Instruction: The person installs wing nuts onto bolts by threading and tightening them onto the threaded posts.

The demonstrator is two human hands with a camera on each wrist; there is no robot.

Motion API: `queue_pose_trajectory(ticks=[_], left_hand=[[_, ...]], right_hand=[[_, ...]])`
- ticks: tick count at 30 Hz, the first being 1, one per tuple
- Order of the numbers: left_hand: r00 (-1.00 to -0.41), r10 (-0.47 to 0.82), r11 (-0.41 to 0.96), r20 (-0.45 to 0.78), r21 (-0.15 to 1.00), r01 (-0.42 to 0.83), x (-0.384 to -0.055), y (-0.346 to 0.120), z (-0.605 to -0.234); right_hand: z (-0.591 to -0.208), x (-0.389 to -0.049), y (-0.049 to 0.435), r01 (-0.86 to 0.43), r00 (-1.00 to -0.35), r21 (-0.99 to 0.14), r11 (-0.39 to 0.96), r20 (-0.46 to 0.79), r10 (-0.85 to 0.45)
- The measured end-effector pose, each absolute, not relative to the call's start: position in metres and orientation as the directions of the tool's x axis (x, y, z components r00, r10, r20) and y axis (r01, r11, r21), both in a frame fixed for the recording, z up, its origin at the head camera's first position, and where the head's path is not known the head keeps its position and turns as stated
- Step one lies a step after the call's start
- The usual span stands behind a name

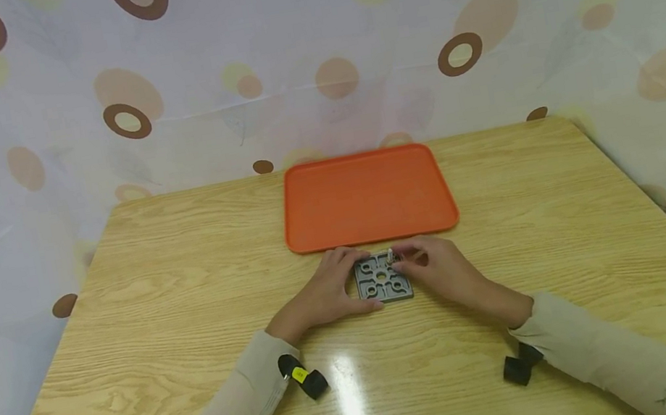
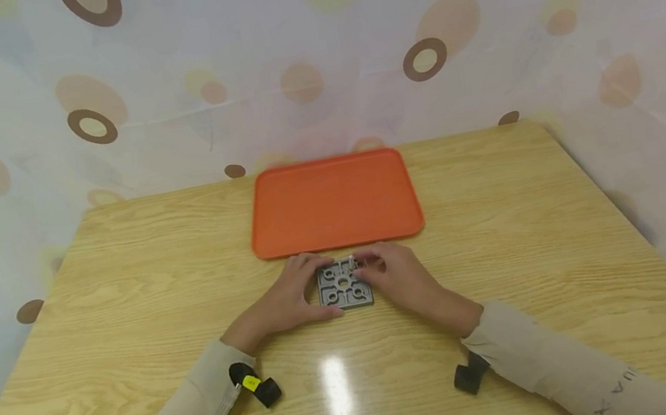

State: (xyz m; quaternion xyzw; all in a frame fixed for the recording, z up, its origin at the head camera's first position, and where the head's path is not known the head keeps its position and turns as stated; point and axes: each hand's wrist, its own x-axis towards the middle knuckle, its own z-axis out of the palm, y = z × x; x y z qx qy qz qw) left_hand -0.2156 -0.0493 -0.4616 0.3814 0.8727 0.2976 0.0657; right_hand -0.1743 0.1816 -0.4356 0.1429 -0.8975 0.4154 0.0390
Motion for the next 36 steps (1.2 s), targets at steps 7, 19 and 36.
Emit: queue_pose_trajectory(ticks=[7, 19, 36], left_hand=[[-0.702, 0.703, 0.531, 0.109, 0.576, 0.621, -0.2152, -0.0497, -0.4601], [-0.702, 0.703, 0.525, 0.114, 0.582, 0.621, -0.2150, -0.0493, -0.4600], [-0.710, 0.697, 0.537, 0.103, 0.582, 0.611, -0.2154, -0.0495, -0.4603]], right_hand=[[-0.4395, -0.1796, 0.1787, -0.301, -0.952, -0.714, 0.632, 0.193, -0.236], [-0.4388, -0.1785, 0.1828, -0.283, -0.958, -0.713, 0.642, 0.173, -0.229], [-0.4393, -0.1744, 0.1874, -0.307, -0.951, -0.737, 0.602, 0.214, -0.224]])
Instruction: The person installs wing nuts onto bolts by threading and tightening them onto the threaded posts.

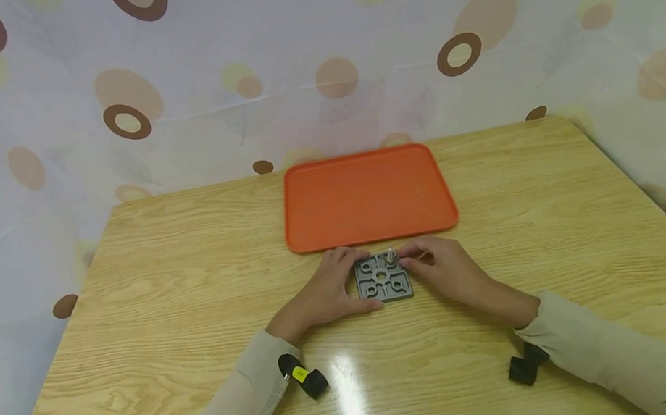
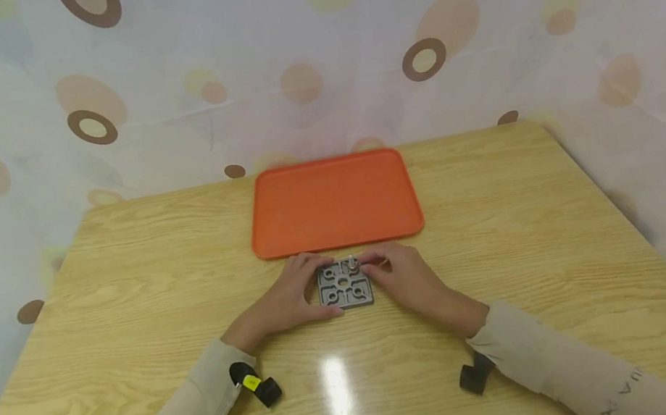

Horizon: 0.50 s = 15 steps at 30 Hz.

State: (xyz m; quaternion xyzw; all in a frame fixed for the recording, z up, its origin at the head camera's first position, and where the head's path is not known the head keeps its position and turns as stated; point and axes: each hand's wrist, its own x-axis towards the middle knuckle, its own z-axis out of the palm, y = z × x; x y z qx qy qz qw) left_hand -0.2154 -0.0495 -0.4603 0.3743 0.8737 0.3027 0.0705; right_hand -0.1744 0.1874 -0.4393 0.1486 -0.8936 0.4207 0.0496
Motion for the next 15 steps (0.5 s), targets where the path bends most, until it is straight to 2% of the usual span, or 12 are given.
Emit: queue_pose_trajectory(ticks=[15], left_hand=[[-0.710, 0.697, 0.541, 0.101, 0.575, 0.614, -0.2154, -0.0483, -0.4608]], right_hand=[[-0.4395, -0.1751, 0.1856, -0.295, -0.955, -0.729, 0.618, 0.203, -0.215]])
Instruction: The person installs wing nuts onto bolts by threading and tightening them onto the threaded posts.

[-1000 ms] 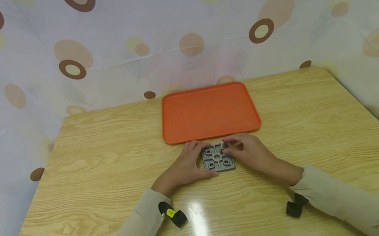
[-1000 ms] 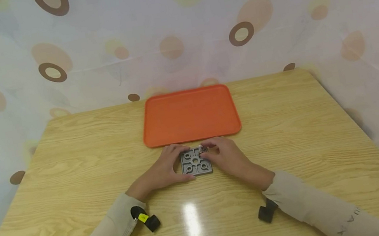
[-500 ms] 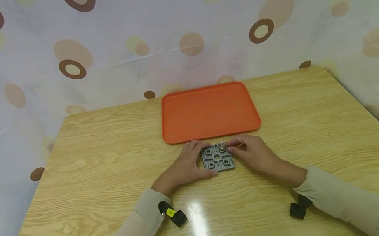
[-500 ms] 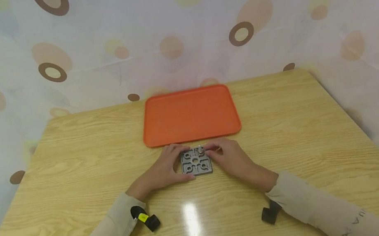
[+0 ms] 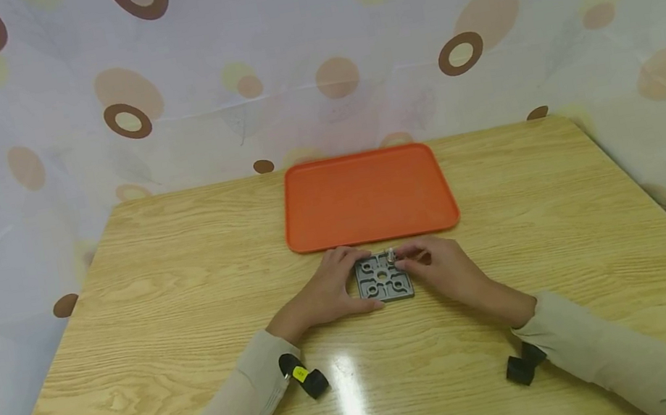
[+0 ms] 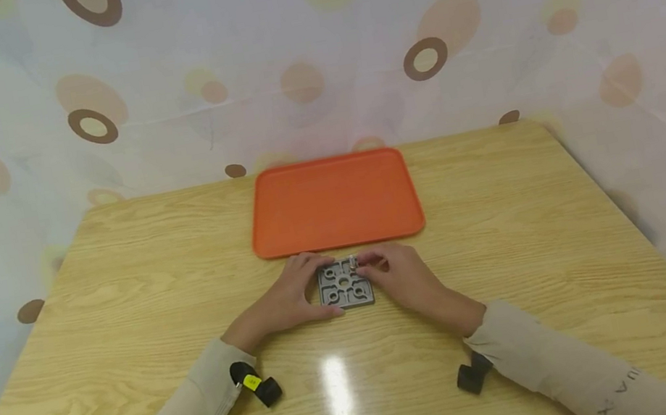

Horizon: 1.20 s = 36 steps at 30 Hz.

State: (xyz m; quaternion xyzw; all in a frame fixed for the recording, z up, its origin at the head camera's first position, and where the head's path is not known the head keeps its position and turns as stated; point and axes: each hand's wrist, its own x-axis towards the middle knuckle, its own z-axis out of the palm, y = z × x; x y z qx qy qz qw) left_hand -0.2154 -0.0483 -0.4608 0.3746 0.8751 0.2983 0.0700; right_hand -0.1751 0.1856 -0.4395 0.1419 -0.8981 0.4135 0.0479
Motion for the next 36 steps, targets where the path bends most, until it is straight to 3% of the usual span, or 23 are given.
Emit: queue_pose_trajectory(ticks=[36], left_hand=[[-0.711, 0.697, 0.544, 0.092, 0.578, 0.608, -0.2149, -0.0489, -0.4605]], right_hand=[[-0.4396, -0.1743, 0.1866, -0.305, -0.952, -0.707, 0.638, 0.220, -0.212]])
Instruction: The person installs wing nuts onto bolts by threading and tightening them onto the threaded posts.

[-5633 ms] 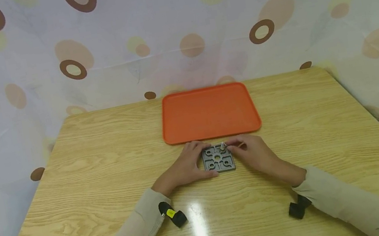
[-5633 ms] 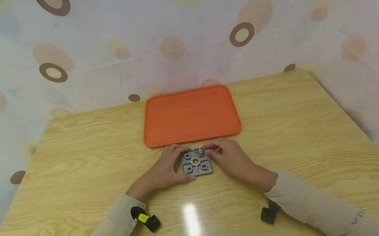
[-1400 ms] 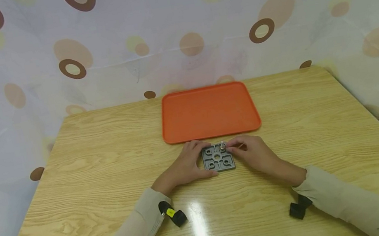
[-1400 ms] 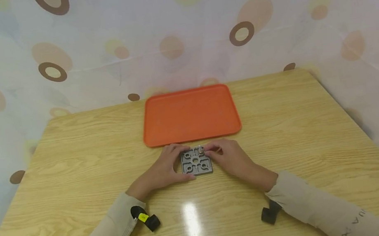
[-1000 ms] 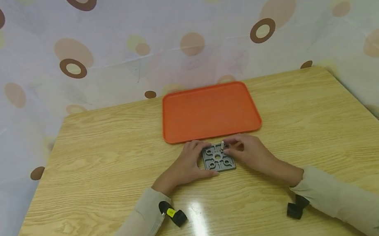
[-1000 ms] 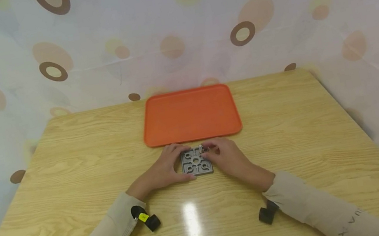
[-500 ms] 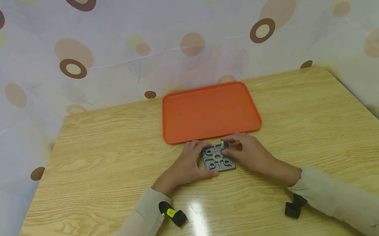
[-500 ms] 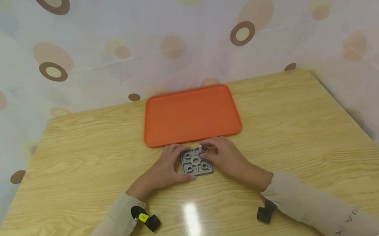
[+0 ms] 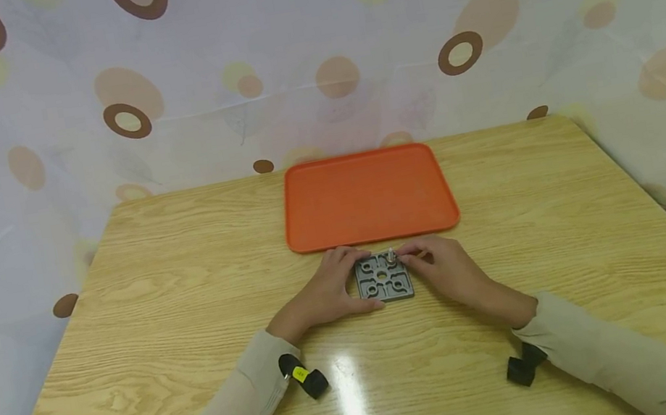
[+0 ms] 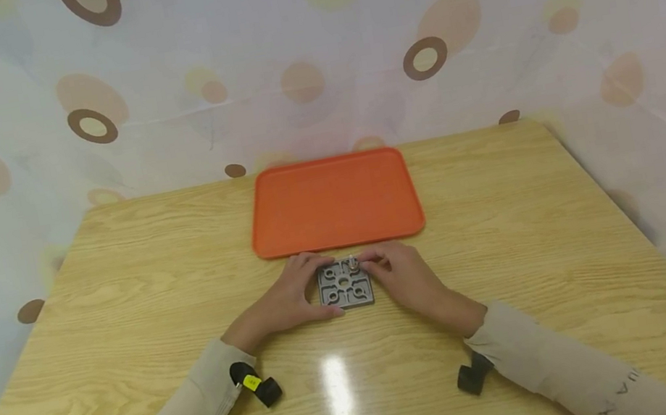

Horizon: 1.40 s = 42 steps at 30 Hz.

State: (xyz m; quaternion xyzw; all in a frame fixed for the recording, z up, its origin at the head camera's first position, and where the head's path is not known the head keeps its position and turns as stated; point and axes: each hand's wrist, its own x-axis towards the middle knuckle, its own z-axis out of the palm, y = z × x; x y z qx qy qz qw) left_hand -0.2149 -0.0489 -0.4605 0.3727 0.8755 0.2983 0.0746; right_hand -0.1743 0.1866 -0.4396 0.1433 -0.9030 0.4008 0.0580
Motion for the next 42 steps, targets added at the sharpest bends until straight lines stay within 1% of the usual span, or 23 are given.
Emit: queue_pose_trajectory(ticks=[12, 19, 24, 31, 42], left_hand=[[-0.709, 0.700, 0.543, 0.092, 0.577, 0.610, -0.2142, -0.0488, -0.4595], [-0.707, 0.701, 0.540, 0.093, 0.579, 0.611, -0.2149, -0.0486, -0.4603], [-0.709, 0.700, 0.543, 0.085, 0.581, 0.606, -0.2154, -0.0486, -0.4617], [-0.710, 0.699, 0.543, 0.085, 0.582, 0.605, -0.2150, -0.0487, -0.4611], [-0.711, 0.699, 0.554, 0.078, 0.568, 0.608, -0.2146, -0.0496, -0.4604]], right_hand=[[-0.4412, -0.1752, 0.1861, -0.295, -0.955, -0.712, 0.637, 0.208, -0.210], [-0.4388, -0.1745, 0.1836, -0.256, -0.965, -0.743, 0.618, 0.163, -0.204], [-0.4405, -0.1758, 0.1817, -0.255, -0.965, -0.737, 0.626, 0.151, -0.215], [-0.4405, -0.1778, 0.1800, -0.287, -0.957, -0.715, 0.637, 0.178, -0.231], [-0.4357, -0.1731, 0.1816, -0.279, -0.960, -0.721, 0.634, 0.184, -0.213]])
